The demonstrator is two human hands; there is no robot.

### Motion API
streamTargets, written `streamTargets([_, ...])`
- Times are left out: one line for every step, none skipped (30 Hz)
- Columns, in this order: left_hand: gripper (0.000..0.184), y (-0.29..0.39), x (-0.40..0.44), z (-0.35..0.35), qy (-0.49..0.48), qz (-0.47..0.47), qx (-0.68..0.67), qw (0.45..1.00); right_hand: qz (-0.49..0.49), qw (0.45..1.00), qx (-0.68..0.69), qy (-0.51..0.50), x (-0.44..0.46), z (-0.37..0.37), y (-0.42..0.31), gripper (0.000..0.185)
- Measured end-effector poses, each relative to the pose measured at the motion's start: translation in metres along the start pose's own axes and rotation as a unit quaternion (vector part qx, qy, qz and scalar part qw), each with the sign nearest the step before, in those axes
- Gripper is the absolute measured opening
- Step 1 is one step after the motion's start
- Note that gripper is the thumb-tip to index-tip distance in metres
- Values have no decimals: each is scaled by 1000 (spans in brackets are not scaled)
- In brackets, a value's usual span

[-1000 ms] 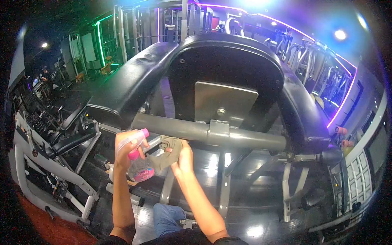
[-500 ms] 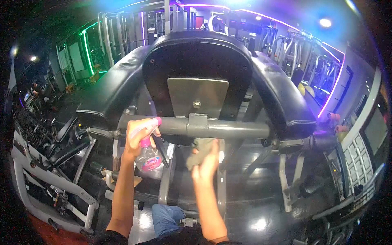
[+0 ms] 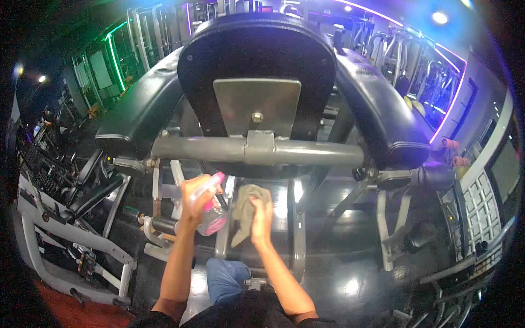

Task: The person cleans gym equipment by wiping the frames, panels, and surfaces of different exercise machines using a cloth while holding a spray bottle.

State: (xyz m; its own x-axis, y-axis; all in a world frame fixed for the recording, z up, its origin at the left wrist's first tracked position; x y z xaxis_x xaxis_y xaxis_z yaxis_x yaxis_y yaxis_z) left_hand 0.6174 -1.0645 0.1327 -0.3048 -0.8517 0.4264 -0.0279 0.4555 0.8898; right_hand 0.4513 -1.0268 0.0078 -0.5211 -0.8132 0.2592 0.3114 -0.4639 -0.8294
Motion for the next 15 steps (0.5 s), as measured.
streamTargets([25, -6, -1, 7, 7, -8, 16, 1000, -14, 999, 51, 4, -1, -12, 0, 38])
streamTargets([24, -9, -1, 13, 19, -13, 14, 1000, -4, 996, 81, 26, -5, -25, 3, 39])
streamTargets([23, -18, -1, 19, 29, -30, -6, 999, 6, 993, 109, 50, -10, -36, 4, 39])
streamTargets([23, -23, 1, 23, 34, -35, -7, 999, 1, 993, 110, 48, -15, -45, 3, 38])
streamTargets([24, -28, 3, 27, 38, -40, -7, 998, 5, 993, 106, 53, -19, -55, 11, 38])
streamTargets([25, -33, 5, 32, 31, -48, -5, 998, -60, 995, 0, 74, -19, -68, 6, 38])
streamTargets([25, -34, 3, 34, 29, -50, -7, 998, -126, 982, -105, 92, -21, -78, -4, 37])
streamTargets([31, -33, 1, 34, 37, -49, -10, 998, -132, 980, -123, 89, -23, -84, -2, 40])
streamTargets([37, -32, -1, 34, 45, -48, -12, 998, -131, 979, -124, 91, -26, -81, -11, 40])
streamTargets([36, -35, -4, 31, 68, -47, -9, 997, -158, 969, -185, 50, -24, -64, -27, 37])
streamTargets([36, -35, -8, 30, 67, -49, -9, 997, -183, 952, -244, 9, -21, -47, -40, 36])
streamTargets([36, -32, -13, 27, 72, -43, 0, 996, -293, 913, -283, -20, -14, -27, -64, 36])
streamTargets([35, -30, -18, 24, 77, -38, 10, 996, -329, 893, -302, -49, -6, -12, -71, 37])
streamTargets([36, -32, -24, 22, 88, -48, 11, 995, -370, 873, -311, -66, 3, 0, -74, 42])
streamTargets([37, -38, -28, 20, 84, -49, 5, 995, -397, 859, -311, -84, 12, 15, -79, 48])
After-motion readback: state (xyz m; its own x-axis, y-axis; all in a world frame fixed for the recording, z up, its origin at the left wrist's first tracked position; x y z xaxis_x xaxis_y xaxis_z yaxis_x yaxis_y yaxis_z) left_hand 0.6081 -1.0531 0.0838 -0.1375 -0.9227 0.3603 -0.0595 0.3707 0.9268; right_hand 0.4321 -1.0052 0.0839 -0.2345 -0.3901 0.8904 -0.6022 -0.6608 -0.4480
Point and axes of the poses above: each hand's wrist, its own x-axis towards the middle knuckle, its own z-axis out of the palm, y = z × x, the point moved 9 cm from there along x, towards the middle knuckle, and after that the axes turned 11 degrees about -z, right-handed, at the moved point
